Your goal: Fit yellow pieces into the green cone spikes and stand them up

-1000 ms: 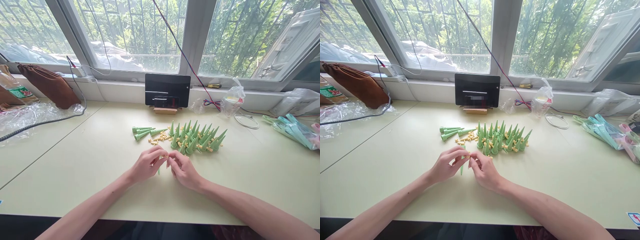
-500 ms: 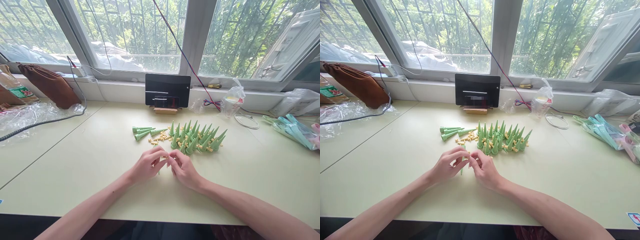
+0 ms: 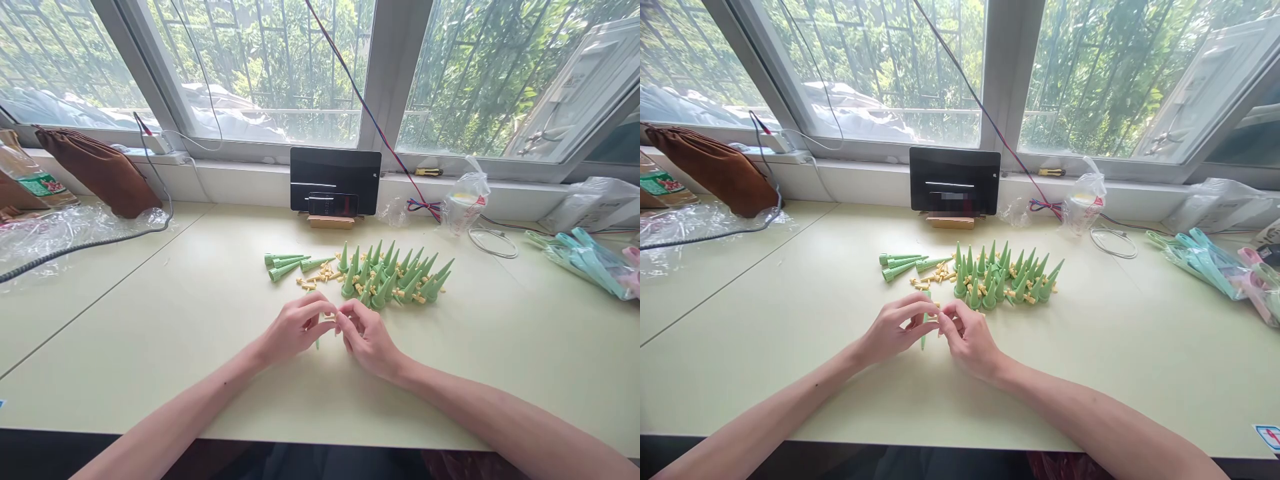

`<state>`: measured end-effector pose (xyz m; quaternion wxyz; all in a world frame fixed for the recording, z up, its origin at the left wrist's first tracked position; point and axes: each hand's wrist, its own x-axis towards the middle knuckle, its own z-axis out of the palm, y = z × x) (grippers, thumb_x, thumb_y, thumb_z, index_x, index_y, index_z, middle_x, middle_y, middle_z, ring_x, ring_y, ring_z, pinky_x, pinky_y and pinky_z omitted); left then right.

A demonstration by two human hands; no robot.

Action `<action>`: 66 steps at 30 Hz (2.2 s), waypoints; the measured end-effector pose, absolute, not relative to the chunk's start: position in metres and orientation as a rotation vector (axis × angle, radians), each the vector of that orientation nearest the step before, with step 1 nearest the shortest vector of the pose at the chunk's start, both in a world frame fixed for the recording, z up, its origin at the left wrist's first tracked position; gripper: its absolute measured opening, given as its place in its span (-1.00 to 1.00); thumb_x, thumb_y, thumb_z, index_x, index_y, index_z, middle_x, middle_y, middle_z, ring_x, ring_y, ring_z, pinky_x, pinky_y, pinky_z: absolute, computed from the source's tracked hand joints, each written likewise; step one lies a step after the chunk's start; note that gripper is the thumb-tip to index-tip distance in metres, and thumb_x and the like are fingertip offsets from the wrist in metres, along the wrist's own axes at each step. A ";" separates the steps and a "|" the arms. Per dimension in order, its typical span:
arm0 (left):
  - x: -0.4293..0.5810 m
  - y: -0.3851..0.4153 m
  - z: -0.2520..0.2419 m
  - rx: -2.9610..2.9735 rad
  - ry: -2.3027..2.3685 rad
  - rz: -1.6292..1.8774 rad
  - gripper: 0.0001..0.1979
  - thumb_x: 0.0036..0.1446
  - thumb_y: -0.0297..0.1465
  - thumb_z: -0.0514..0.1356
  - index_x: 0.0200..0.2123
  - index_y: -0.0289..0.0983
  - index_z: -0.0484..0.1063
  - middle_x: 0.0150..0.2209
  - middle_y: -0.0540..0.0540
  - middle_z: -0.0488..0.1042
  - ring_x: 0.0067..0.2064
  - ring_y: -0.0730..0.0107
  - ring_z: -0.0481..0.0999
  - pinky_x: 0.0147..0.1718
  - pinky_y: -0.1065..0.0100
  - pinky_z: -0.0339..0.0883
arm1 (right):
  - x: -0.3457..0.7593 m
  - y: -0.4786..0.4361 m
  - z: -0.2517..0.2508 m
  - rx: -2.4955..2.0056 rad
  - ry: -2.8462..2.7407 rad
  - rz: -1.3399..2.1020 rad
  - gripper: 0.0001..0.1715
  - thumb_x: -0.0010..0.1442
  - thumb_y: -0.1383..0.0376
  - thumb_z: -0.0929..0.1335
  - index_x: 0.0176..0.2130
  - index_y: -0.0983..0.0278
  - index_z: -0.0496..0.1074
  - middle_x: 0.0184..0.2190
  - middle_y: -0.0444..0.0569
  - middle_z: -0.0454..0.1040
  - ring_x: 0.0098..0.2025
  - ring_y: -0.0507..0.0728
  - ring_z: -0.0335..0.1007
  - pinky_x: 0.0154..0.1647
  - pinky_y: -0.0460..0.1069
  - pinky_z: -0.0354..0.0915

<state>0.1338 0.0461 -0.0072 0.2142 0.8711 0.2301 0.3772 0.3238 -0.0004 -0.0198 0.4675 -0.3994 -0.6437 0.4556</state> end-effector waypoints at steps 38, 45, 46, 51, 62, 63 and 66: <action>0.135 0.053 -0.002 2.085 1.472 0.869 -0.79 0.23 -0.21 0.19 -0.19 -0.23 0.45 -0.08 -0.05 0.47 -0.56 0.55 0.35 -0.34 0.29 0.38 | 0.324 -0.002 -0.020 -1.045 -1.701 0.992 -0.84 0.34 0.23 0.26 -0.27 0.25 0.33 -0.48 -0.11 0.44 -0.54 0.00 0.26 -0.54 -0.10 0.13; 0.134 0.055 -0.004 2.089 1.477 0.807 -0.83 0.22 -0.26 0.16 -0.26 -0.25 0.41 -0.18 -0.04 0.48 -0.55 0.51 0.34 -0.41 0.31 0.30 | 0.324 -0.002 -0.020 -1.051 -1.700 0.985 -0.85 0.34 0.24 0.27 -0.25 0.26 0.34 -0.46 -0.10 0.45 -0.54 0.00 0.27 -0.54 -0.11 0.14; 0.134 0.055 -0.004 2.088 1.481 0.807 -0.83 0.22 -0.26 0.16 -0.27 -0.25 0.40 -0.19 -0.05 0.49 -0.54 0.50 0.34 -0.42 0.32 0.29 | 0.324 -0.001 -0.019 -1.048 -1.700 0.980 -0.85 0.34 0.24 0.26 -0.25 0.26 0.34 -0.47 -0.11 0.45 -0.55 -0.01 0.25 -0.54 -0.11 0.14; 0.134 0.055 -0.004 2.069 1.448 0.856 -0.84 0.22 -0.27 0.15 -0.28 -0.25 0.35 -0.27 -0.05 0.47 -0.51 0.47 0.37 -0.49 0.36 0.28 | 0.323 -0.001 -0.018 -1.040 -1.714 0.944 -0.82 0.35 0.24 0.25 -0.23 0.27 0.38 -0.47 -0.12 0.43 -0.57 -0.02 0.17 -0.54 -0.11 0.12; 0.138 0.050 0.003 1.858 1.133 0.917 -0.85 0.26 -0.28 0.15 -0.23 -0.25 0.34 -0.15 -0.09 0.41 -0.26 0.37 0.53 -0.40 0.40 0.43 | 0.322 -0.004 -0.021 -1.017 -1.717 0.825 -0.80 0.36 0.24 0.25 -0.24 0.26 0.40 -0.45 -0.09 0.43 -0.51 0.01 0.29 -0.52 -0.10 0.21; 0.138 0.050 0.003 1.826 1.106 0.920 -0.85 0.26 -0.28 0.15 -0.22 -0.24 0.34 -0.14 -0.10 0.40 -0.23 0.35 0.54 -0.38 0.39 0.44 | 0.322 -0.004 -0.022 -1.007 -1.712 0.794 -0.80 0.36 0.24 0.25 -0.24 0.26 0.41 -0.44 -0.08 0.44 -0.49 0.02 0.32 -0.50 -0.10 0.25; 0.138 0.049 0.004 1.729 1.009 0.951 -0.84 0.27 -0.27 0.18 -0.20 -0.24 0.33 -0.14 -0.09 0.39 -0.22 0.33 0.57 -0.31 0.33 0.48 | 0.321 -0.005 -0.024 -0.986 -1.675 0.699 -0.82 0.37 0.26 0.26 -0.22 0.27 0.42 -0.43 -0.06 0.46 -0.45 0.04 0.39 -0.46 -0.08 0.32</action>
